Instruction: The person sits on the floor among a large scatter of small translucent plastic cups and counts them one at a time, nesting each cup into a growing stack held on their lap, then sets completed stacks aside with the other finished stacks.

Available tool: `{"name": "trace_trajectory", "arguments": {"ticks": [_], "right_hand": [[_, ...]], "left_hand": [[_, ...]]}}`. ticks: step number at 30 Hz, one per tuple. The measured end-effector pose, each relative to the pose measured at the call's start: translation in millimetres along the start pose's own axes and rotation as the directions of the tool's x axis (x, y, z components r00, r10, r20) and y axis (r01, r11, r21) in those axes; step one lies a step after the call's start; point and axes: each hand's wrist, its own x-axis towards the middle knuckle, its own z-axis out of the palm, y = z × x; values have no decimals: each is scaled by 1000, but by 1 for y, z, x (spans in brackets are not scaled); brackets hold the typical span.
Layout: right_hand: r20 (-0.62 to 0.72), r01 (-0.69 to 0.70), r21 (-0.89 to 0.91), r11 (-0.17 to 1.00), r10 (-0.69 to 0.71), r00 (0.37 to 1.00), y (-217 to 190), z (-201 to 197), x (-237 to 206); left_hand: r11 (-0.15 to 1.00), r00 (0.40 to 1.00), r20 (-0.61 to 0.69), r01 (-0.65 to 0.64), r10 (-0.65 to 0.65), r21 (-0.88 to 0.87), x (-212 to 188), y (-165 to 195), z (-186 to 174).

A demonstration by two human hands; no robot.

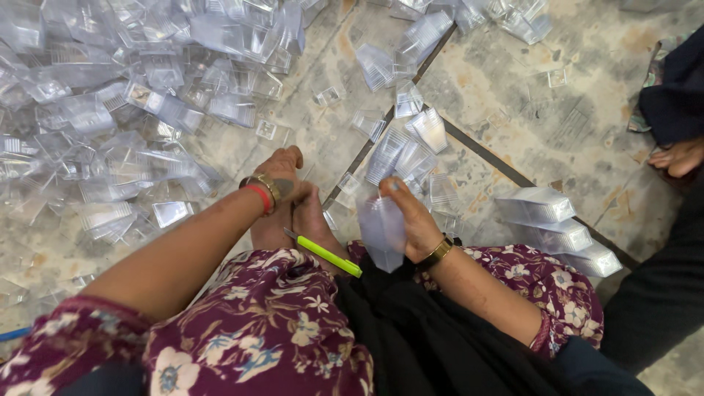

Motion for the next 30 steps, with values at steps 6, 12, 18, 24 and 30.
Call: {"name": "trace_trajectory", "arguments": {"ticks": [6,12,18,24,30], "right_hand": [[-57,-48,-533,845,21,998,16,-10,11],[-5,39,-445,895,-46,999,13,-14,15],[-121,-9,-205,979,-16,993,10,-17,17],[-31,46,-514,857,-72,997,4,-17,14],[-8,-70,-303,951,71,997,0,-5,7]], "left_hand": [[691,961,-48,-230,272,-686,2,21,47],[565,770,-31,-494,638,-661,-10,28,56],[932,835,-431,-242,341,269,25,-3,-19],[951,999,-9,-41,46,308,28,-30,-33],[922,988,24,134,-153,363,-3,-32,-13]]}}
